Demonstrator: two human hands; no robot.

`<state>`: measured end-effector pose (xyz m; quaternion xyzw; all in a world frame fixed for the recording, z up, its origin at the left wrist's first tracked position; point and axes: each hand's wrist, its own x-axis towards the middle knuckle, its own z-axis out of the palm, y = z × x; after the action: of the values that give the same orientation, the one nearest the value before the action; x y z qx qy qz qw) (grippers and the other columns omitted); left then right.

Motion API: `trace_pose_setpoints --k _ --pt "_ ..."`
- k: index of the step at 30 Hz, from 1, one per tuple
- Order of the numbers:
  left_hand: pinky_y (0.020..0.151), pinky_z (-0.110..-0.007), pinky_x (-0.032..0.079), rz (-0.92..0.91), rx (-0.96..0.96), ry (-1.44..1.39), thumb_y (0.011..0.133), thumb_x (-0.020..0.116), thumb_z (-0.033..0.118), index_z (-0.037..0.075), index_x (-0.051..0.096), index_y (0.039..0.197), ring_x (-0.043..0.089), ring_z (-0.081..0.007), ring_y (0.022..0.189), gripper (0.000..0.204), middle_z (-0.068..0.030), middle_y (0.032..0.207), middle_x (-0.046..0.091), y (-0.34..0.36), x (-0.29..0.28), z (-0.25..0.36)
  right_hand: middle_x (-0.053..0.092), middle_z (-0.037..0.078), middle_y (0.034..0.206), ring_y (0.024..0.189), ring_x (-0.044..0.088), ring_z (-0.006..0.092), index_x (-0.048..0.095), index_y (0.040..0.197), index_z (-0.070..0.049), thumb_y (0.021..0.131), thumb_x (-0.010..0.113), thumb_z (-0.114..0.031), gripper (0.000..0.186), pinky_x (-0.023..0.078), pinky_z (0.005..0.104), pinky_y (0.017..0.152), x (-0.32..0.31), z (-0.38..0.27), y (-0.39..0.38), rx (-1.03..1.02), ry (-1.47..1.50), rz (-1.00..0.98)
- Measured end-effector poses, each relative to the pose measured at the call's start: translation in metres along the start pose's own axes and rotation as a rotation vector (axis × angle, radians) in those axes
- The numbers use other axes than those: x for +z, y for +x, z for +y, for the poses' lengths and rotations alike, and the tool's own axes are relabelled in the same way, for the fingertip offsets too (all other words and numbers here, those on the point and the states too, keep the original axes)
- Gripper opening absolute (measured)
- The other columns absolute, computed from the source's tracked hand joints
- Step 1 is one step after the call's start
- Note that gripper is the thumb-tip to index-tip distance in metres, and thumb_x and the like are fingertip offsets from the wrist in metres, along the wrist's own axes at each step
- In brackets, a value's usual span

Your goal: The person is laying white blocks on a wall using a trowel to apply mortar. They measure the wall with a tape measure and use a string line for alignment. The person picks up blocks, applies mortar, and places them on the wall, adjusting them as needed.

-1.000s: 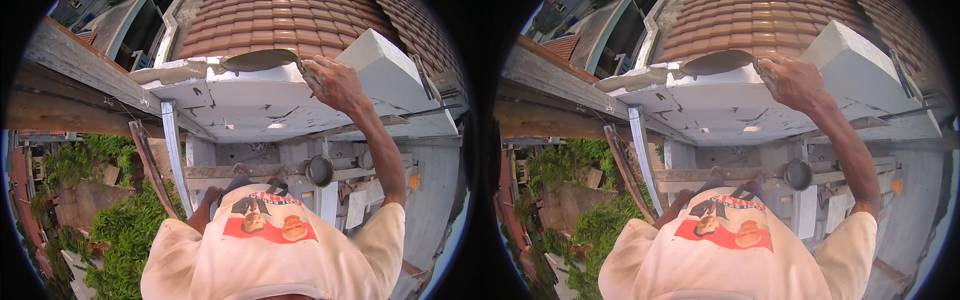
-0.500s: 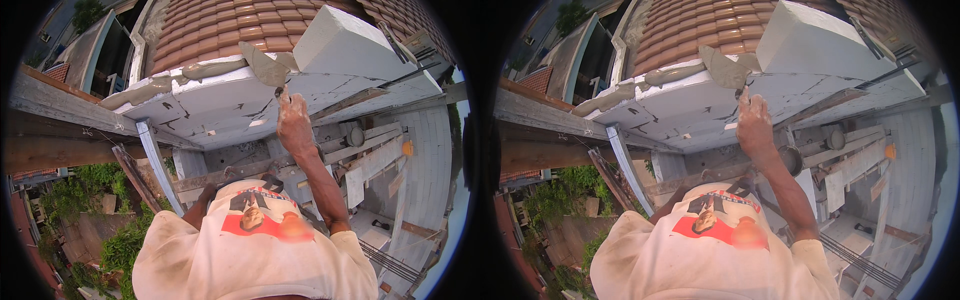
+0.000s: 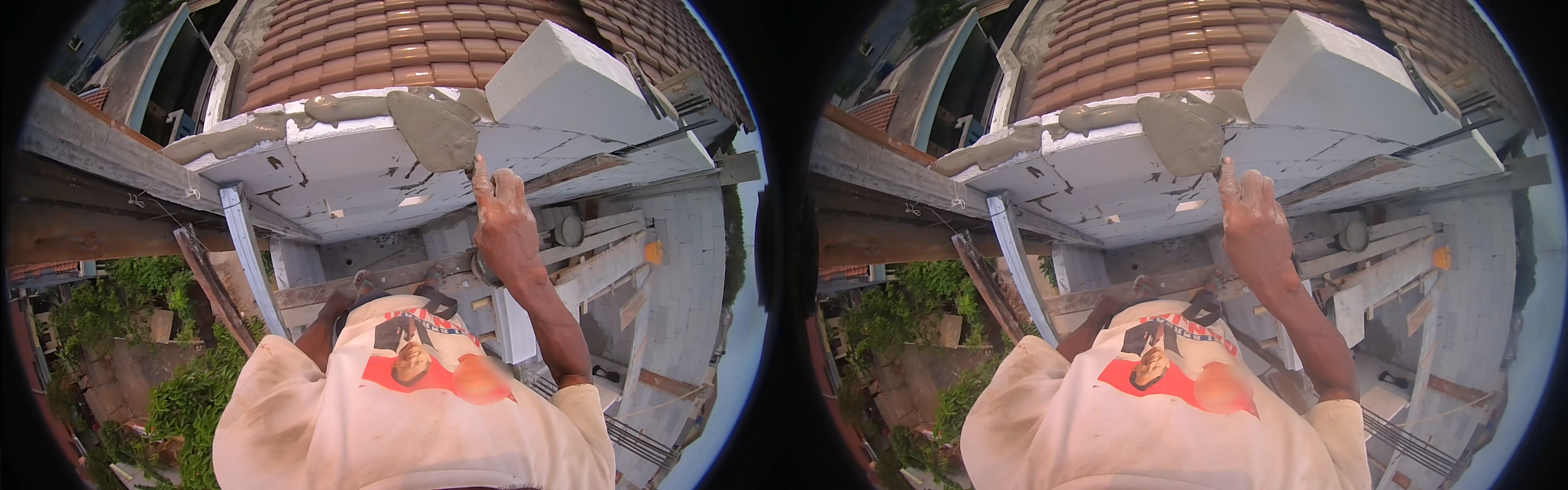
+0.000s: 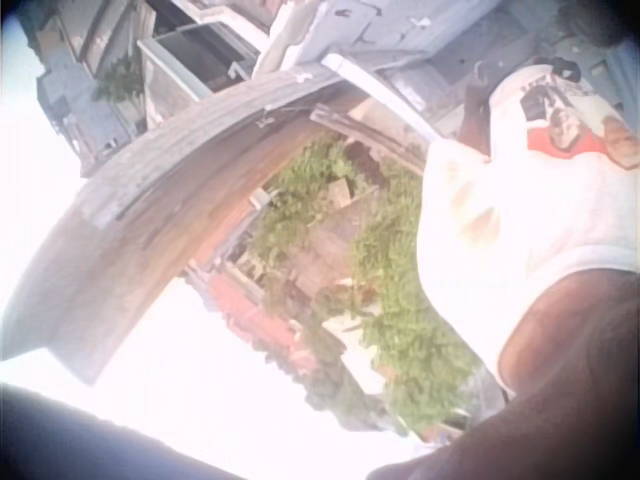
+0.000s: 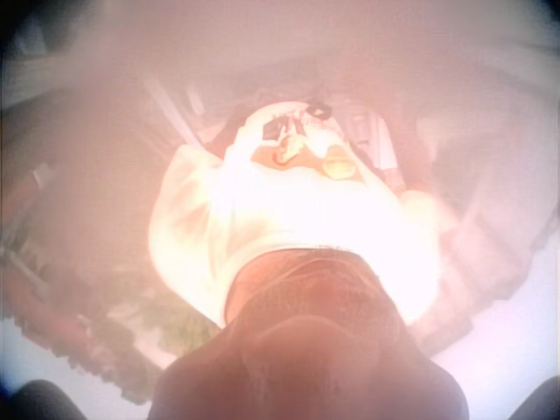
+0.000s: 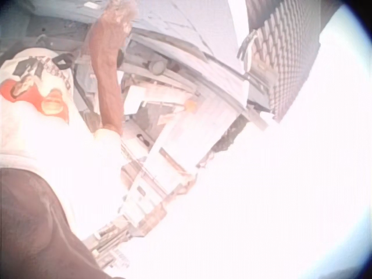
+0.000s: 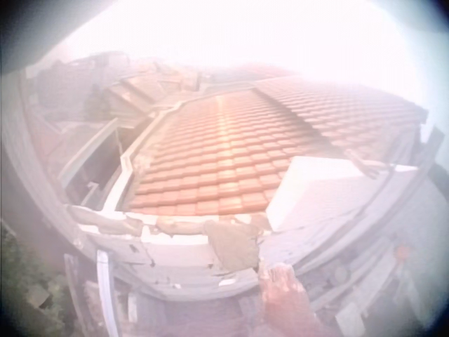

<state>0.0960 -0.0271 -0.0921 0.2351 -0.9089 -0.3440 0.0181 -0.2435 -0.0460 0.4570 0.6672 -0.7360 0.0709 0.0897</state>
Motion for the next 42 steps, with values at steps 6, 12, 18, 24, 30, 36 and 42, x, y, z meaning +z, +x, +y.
trace_pose_setpoints --k 6,12,18,24,30,36,42 --pt "0.066 -0.055 0.052 0.035 -0.17 -0.05 0.085 0.061 0.025 0.008 0.07 0.08 0.07 -0.0411 0.074 0.02 -0.0224 0.074 0.067 -0.034 -0.005 0.003 0.053 0.024 0.113 0.106 0.057 0.0404 0.047 0.14 0.011 0.088 0.058 0.004 0.053 0.054 0.0481 0.087 -0.018 -0.022 0.005 0.212 0.292 -0.155" --pt "0.065 -0.055 0.052 -0.106 -0.141 0.132 0.086 0.06 0.021 0.007 0.068 0.077 0.069 -0.0405 0.072 0.018 -0.0209 0.074 0.067 -0.059 -0.004 -0.009 0.055 0.028 0.113 0.107 0.06 0.0413 0.047 0.137 0.013 0.091 0.058 0.001 0.049 0.056 0.0462 0.089 -0.021 -0.091 0.039 -0.048 0.319 -0.189" --pt "0.062 -0.052 0.052 0.238 -0.161 -0.06 0.082 0.062 0.015 0.006 0.066 0.074 0.068 -0.0396 0.069 0.013 -0.0198 0.071 0.066 -0.051 -0.038 0.017 0.054 0.019 0.112 0.101 0.061 0.0281 0.046 0.142 0.015 0.088 0.062 -0.005 0.06 0.063 0.0346 0.072 0.0 -0.131 0.064 -0.208 0.204 -0.071" --pt "0.059 -0.05 0.051 0.153 0.034 0.2 0.079 0.063 0.014 0.005 0.063 0.071 0.067 -0.0375 0.065 0.011 -0.0189 0.067 0.064 -0.05 0.037 -0.038 0.054 0.018 0.116 0.101 0.058 0.0294 0.045 0.147 0.009 0.082 0.065 -0.002 0.069 0.06 0.0346 0.077 0.081 -0.131 0.05 -0.276 0.263 0.14" --pt "0.061 -0.044 0.051 -0.149 0.046 0.168 0.089 0.062 0.018 0.002 0.068 0.082 0.065 -0.031 0.064 0.018 -0.017 0.069 0.065 -0.044 0.016 -0.028 0.057 0.016 0.113 0.099 0.059 0.029 0.047 0.146 0.007 0.078 0.067 -0.001 0.071 0.056 0.0376 0.078 0.088 -0.086 0.002 -0.304 0.553 0.221" --pt "0.067 -0.04 0.051 -0.305 -0.274 -0.374 0.095 0.061 0.025 0.001 0.07 0.093 0.065 -0.0248 0.071 0.026 -0.0138 0.076 0.067 0.008 -0.07 0.032 0.063 0.016 0.104 0.093 0.066 0.0347 0.058 0.126 0.0 0.08 0.071 -0.012 0.05 0.056 0.0449 0.078 0.115 -0.005 -0.076 0.131 0.853 0.169" --pt "0.084 -0.034 0.049 -0.719 -0.612 -0.631 0.104 0.057 0.045 -0.003 0.068 0.12 0.06 -0.0145 0.093 0.052 -0.0096 0.1 0.07 0.082 -0.124 0.098 0.072 0.023 0.102 0.102 0.07 0.0409 0.06 0.125 -0.005 0.095 0.064 -0.038 0.045 0.056 0.0502 0.086 0.224 0.113 -0.212 0.902 0.938 -0.317"
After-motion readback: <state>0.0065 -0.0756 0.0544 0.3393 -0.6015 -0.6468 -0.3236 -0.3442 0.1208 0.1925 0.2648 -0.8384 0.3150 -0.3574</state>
